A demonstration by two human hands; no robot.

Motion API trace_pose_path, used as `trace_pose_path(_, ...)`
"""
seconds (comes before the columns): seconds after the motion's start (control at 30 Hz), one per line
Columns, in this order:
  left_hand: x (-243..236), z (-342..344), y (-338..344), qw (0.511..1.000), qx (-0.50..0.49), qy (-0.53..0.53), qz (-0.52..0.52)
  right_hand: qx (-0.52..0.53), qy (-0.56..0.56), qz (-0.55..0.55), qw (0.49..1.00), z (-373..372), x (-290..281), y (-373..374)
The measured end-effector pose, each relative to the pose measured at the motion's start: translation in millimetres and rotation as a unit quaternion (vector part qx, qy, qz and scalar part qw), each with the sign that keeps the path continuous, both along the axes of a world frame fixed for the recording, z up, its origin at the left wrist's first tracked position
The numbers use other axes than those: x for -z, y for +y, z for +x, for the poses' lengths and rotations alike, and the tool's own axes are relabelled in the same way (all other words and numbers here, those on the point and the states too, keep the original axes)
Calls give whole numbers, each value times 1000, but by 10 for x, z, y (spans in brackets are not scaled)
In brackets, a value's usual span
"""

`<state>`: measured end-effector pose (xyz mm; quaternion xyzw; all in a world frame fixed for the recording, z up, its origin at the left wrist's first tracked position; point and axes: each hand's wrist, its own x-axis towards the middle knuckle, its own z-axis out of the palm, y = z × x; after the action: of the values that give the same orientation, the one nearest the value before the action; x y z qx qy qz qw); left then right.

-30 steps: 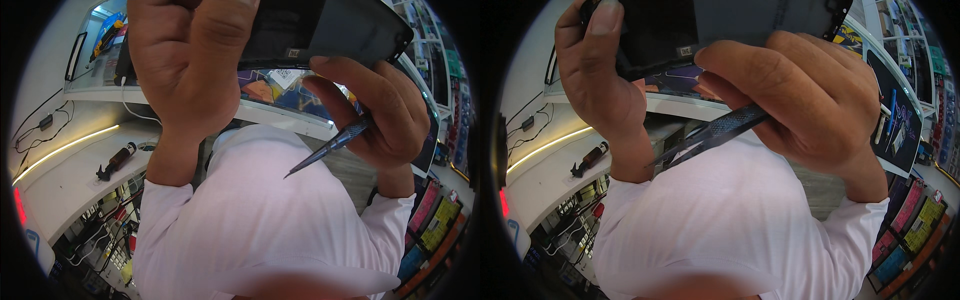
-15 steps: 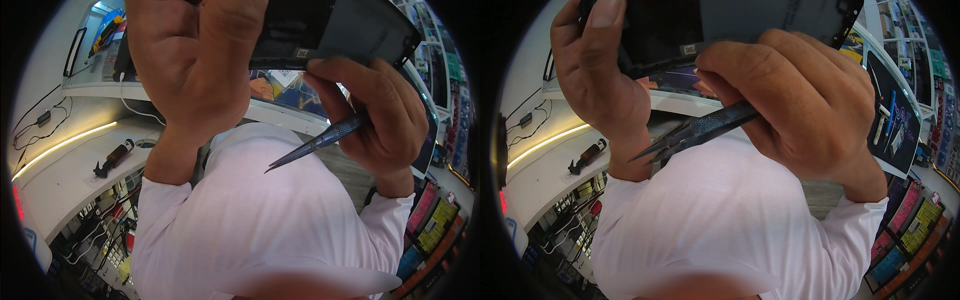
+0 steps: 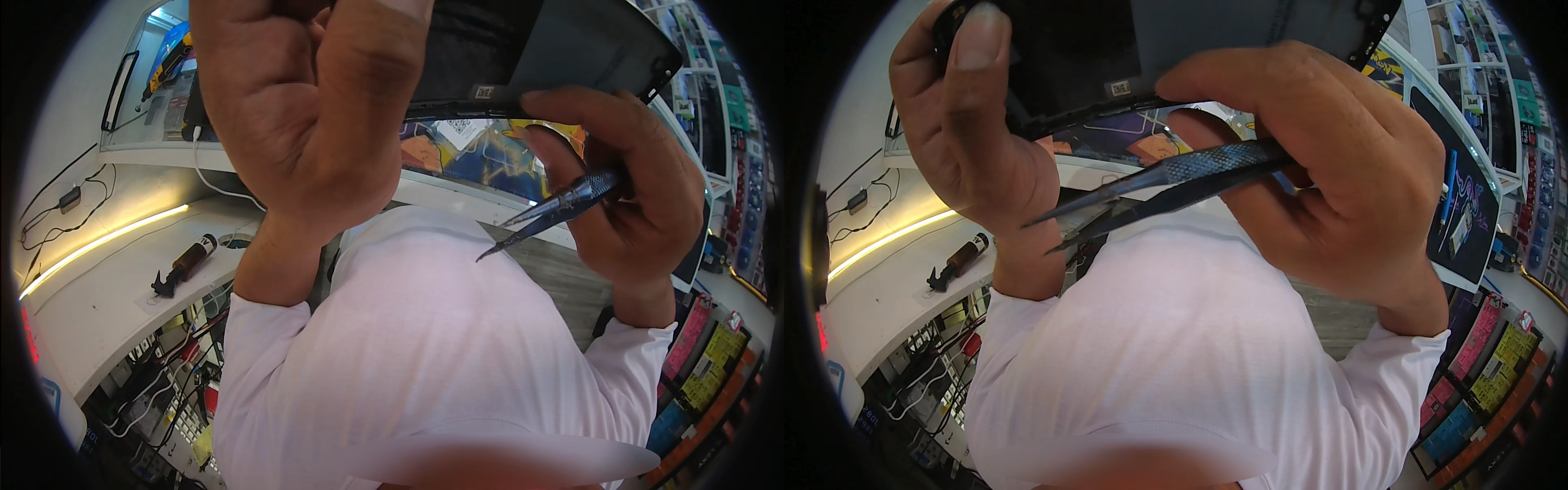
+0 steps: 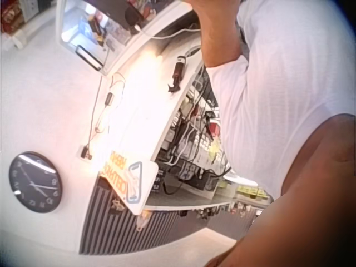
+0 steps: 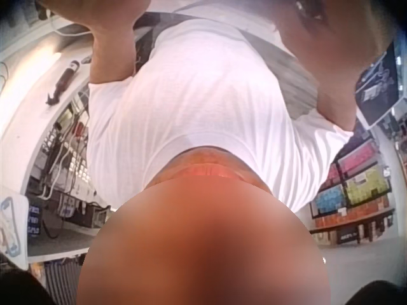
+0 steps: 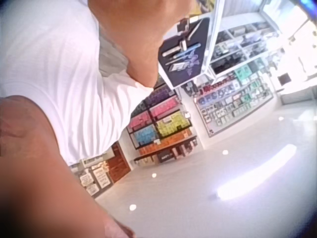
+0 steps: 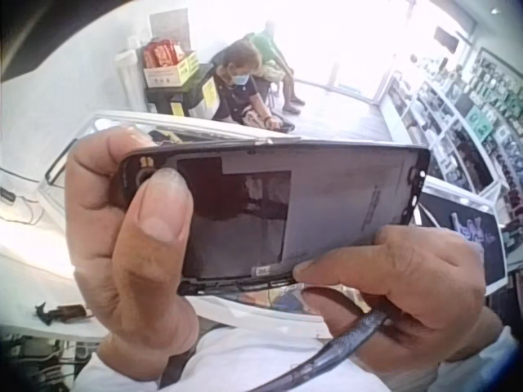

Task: The person works on a smartphone at a counter, using tweezers to remove and reposition a small internal component near the top edge. They repeatedly adjust the part and inspect the device, then use pliers to trim a small piece before continuing to align the component with tweezers.

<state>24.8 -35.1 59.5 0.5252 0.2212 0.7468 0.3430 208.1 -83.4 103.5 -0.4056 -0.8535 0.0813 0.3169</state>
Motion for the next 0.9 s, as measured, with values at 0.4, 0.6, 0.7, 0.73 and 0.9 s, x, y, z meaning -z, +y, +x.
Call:
trace_pose_path(0.4, 47, 26, 51, 997, 60, -38, 12, -35, -13, 5, 999, -94, -10, 108)
trace_pose_path(0.6, 158, 45, 150, 995, 74, -53, 32, 13, -34, -21, 999, -133, -75, 75)
trace_pose_path(0.7, 30, 57, 66, 994, 93, -57, 5, 12, -40, -18, 999, -134, -67, 90)
trace_pose_path(0.73, -22, 55, 30, 992, 104, -67, -8, 10, -41, -15, 999, -133, -60, 98)
trace_pose_path(0.9, -55, 46, 18, 993, 90, -70, -17, -8, -72, 19, 997, -110, -64, 109)
